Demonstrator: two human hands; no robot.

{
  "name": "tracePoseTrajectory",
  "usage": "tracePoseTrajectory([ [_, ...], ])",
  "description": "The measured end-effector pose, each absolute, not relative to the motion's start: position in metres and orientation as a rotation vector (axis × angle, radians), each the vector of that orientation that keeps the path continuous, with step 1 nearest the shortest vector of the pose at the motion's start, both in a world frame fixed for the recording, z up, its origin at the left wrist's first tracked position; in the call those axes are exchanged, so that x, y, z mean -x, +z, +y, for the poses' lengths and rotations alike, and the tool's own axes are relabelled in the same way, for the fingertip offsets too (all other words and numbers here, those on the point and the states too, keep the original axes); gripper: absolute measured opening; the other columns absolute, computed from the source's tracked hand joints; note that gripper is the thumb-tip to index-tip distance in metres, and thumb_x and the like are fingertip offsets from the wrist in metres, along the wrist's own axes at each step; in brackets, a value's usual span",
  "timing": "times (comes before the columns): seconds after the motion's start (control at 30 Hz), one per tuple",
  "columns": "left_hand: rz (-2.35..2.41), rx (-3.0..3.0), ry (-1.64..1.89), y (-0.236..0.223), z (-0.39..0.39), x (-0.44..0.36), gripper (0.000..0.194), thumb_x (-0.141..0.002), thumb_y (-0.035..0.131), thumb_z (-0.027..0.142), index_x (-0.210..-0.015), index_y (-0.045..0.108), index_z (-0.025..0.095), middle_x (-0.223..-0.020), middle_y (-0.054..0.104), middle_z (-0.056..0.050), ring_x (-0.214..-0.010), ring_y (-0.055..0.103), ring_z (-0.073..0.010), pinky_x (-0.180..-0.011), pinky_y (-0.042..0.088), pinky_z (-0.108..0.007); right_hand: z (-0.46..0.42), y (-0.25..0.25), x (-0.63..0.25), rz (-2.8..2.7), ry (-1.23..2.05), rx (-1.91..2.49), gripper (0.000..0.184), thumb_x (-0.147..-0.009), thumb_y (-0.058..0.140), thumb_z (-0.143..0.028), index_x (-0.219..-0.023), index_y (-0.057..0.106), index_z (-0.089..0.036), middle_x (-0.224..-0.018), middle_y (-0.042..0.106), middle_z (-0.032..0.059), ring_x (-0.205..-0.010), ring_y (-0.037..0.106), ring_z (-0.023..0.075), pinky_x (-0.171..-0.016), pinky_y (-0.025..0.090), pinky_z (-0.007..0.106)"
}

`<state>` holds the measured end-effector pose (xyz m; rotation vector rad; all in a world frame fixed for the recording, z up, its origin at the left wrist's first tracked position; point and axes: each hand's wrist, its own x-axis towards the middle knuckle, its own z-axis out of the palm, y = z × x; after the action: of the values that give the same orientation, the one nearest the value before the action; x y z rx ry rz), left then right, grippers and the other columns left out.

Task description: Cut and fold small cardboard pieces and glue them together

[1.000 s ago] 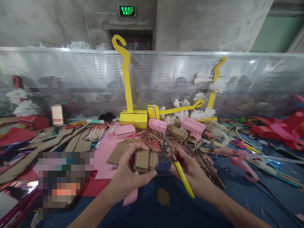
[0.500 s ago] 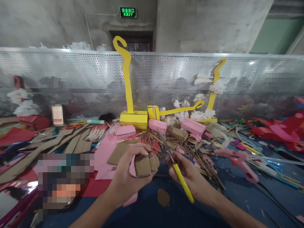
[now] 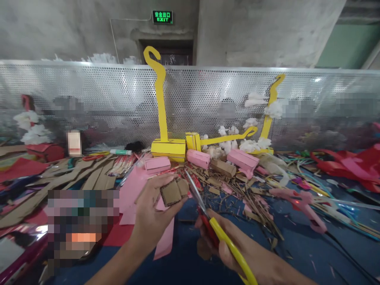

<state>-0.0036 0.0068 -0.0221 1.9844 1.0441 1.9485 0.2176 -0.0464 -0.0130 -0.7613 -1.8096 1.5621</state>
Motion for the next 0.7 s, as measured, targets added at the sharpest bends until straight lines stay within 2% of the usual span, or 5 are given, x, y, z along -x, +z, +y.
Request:
tracePoseTrajectory([
  [0.13,1.044,-2.072,1.963,-0.023,0.007,0.004,0.045,-0.075,0.083,0.022,-0.113,0.06,0.024,-0.114,0.066,-0.006,-0.108,0.066,-0.0243,-0.096,0.056,-0.042,-0.046,-0.008,-0.213,-1.821,1.539,0.79,0.07,-0.077,0.053,-0.084,-0.109,0.051,-0.022,-0.079,0.037,-0.0032,-0.064,0.031,0.0119,-0.06,0.035,0.026],
  [0.43,1.049,-2.094,1.973,-0.026,0.008,0.004,0.046,-0.073,0.085,0.021,-0.112,0.06,0.024,-0.113,0.067,-0.006,-0.106,0.067,-0.0241,-0.094,0.056,-0.041,-0.048,-0.022,-0.212,-1.67,1.556,0.817,0.067,-0.077,0.06,-0.081,-0.109,0.052,-0.022,-0.079,0.04,-0.0029,-0.066,0.037,0.0121,-0.063,0.04,0.026],
  [0.7,1.03,-2.113,1.952,-0.027,0.007,0.006,0.045,-0.074,0.084,0.022,-0.111,0.059,0.024,-0.115,0.067,-0.007,-0.109,0.066,-0.0252,-0.098,0.055,-0.045,-0.045,-0.014,-0.209,-1.637,1.626,0.814,0.065,-0.073,0.065,-0.079,-0.098,0.053,-0.02,-0.076,0.037,-0.0053,-0.062,0.033,0.0094,-0.058,0.033,0.023],
])
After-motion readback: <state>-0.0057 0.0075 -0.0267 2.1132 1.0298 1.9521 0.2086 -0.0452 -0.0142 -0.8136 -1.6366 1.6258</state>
